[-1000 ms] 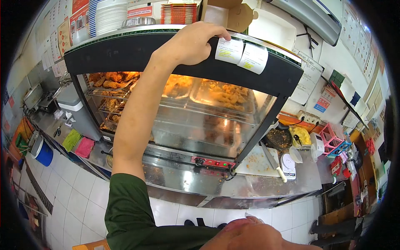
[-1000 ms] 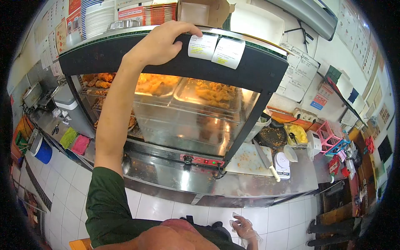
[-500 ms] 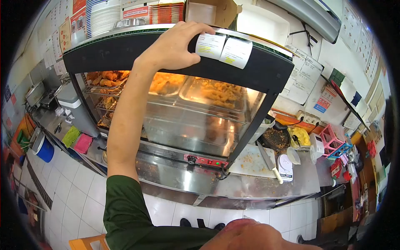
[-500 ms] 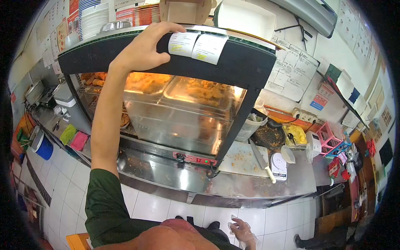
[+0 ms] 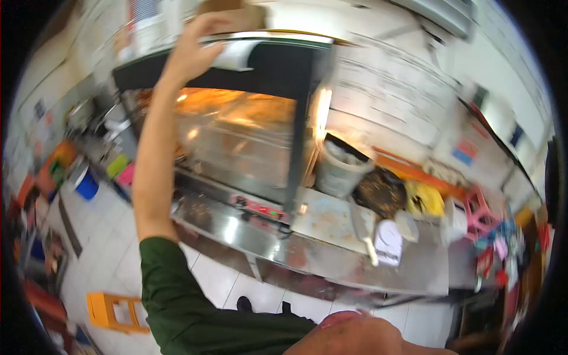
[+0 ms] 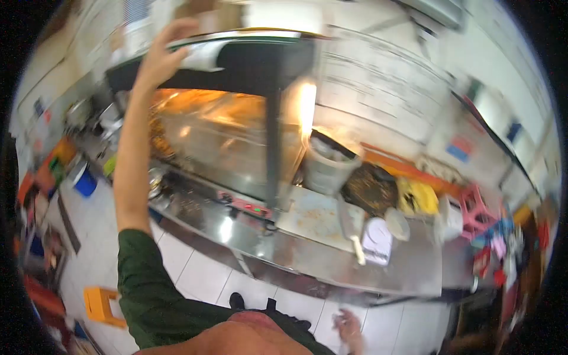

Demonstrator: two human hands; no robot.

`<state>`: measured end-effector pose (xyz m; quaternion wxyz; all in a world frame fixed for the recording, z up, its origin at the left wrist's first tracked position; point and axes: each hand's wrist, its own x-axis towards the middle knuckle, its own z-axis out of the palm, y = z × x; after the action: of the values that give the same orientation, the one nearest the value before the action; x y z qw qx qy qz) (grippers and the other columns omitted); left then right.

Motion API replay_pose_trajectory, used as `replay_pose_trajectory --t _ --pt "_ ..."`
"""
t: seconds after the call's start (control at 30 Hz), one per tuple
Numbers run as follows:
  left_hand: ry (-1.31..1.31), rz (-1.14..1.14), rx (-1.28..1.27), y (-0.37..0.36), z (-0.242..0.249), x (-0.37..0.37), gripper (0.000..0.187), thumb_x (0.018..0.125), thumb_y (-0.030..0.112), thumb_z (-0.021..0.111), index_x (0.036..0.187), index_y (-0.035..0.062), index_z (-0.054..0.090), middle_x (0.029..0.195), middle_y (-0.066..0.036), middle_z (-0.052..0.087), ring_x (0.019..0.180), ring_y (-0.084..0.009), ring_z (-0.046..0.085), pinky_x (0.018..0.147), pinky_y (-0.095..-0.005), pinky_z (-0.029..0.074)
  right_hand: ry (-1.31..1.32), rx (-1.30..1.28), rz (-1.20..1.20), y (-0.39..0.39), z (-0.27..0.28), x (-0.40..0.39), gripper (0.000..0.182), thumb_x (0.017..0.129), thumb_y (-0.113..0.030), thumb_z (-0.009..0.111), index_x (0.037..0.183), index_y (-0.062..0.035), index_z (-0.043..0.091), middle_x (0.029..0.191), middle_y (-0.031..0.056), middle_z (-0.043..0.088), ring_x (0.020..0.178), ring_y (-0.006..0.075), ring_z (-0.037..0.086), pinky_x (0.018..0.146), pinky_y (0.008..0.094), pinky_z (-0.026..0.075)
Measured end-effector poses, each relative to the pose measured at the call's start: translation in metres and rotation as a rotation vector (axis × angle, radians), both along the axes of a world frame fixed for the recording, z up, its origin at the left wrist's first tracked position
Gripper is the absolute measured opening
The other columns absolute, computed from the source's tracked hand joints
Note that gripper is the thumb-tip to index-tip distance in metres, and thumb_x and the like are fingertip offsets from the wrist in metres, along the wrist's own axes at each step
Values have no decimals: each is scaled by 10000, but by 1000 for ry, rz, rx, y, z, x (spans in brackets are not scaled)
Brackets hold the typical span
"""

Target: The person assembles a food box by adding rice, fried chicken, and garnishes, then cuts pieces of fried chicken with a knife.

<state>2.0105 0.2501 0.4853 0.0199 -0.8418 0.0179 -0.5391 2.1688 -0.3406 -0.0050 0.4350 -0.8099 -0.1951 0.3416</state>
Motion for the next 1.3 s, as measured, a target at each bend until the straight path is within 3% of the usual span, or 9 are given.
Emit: replay_pose_trajectory --t 0.1,0.2,0.23,0.57,0.73,1.03,1.13,1.17,1.3 --pt "75 -145 -202 -93 -23 43 219 780 13 561 998 7 577 969 -64 607 902 -127 558 824 -272 432 -172 5 -142 -72 33 57 371 832 -181 642 1149 -13 550 877 110 650 634 145 621 614 301 507" --pt "360 -246 -100 -183 -42 91 201 691 30 626 888 5 595 800 -74 586 710 -144 540 669 -262 438 -497 7 -238 -152 86 136 397 773 -130 651 1141 -9 561 821 92 637 695 170 606 616 304 502" --pt "412 -267 -73 -205 -49 109 218 668 37 642 880 10 597 784 -77 583 693 -161 545 652 -268 441 -699 -50 -215 -170 121 165 362 760 -195 673 1071 -24 604 987 141 646 808 242 619 690 342 506" --pt "677 -408 26 -353 -93 276 281 633 137 733 878 55 623 810 -95 624 735 -272 591 664 -350 470 -1840 -277 -571 -197 441 443 396 801 -253 592 1179 -152 529 1083 164 575 1048 331 532 883 430 432" --pt "653 -547 78 -405 -104 354 258 643 157 734 866 71 637 825 -78 639 780 -261 612 675 -334 469 -1770 -536 -283 -223 491 548 336 807 -332 605 1093 -155 604 1137 120 574 1083 289 528 917 399 430" --pt "525 -830 212 -544 -47 529 347 646 149 748 955 55 622 1020 -112 618 920 -280 586 800 -367 457 -1646 -239 69 -244 548 621 351 835 -337 609 965 -12 641 887 184 632 865 319 593 784 379 463" --pt "179 -760 314 -613 -27 608 359 689 149 709 1018 52 602 1090 -109 585 986 -288 557 847 -369 448 -1587 -333 85 -242 561 617 369 834 -348 608 991 -16 638 888 169 637 900 315 597 806 369 462" --pt "109 -703 353 -630 -20 631 357 707 155 693 1036 56 597 1100 -108 579 998 -292 550 855 -370 448 -1938 -196 64 -252 549 646 354 822 -359 613 955 -33 655 897 144 650 890 303 615 797 373 476" --pt "173 -334 347 -668 -20 692 320 763 173 635 1064 73 593 1066 -113 591 995 -298 555 835 -373 455 -1870 -473 406 -250 565 636 363 817 -383 589 943 -46 642 850 183 648 796 333 623 749 381 488"
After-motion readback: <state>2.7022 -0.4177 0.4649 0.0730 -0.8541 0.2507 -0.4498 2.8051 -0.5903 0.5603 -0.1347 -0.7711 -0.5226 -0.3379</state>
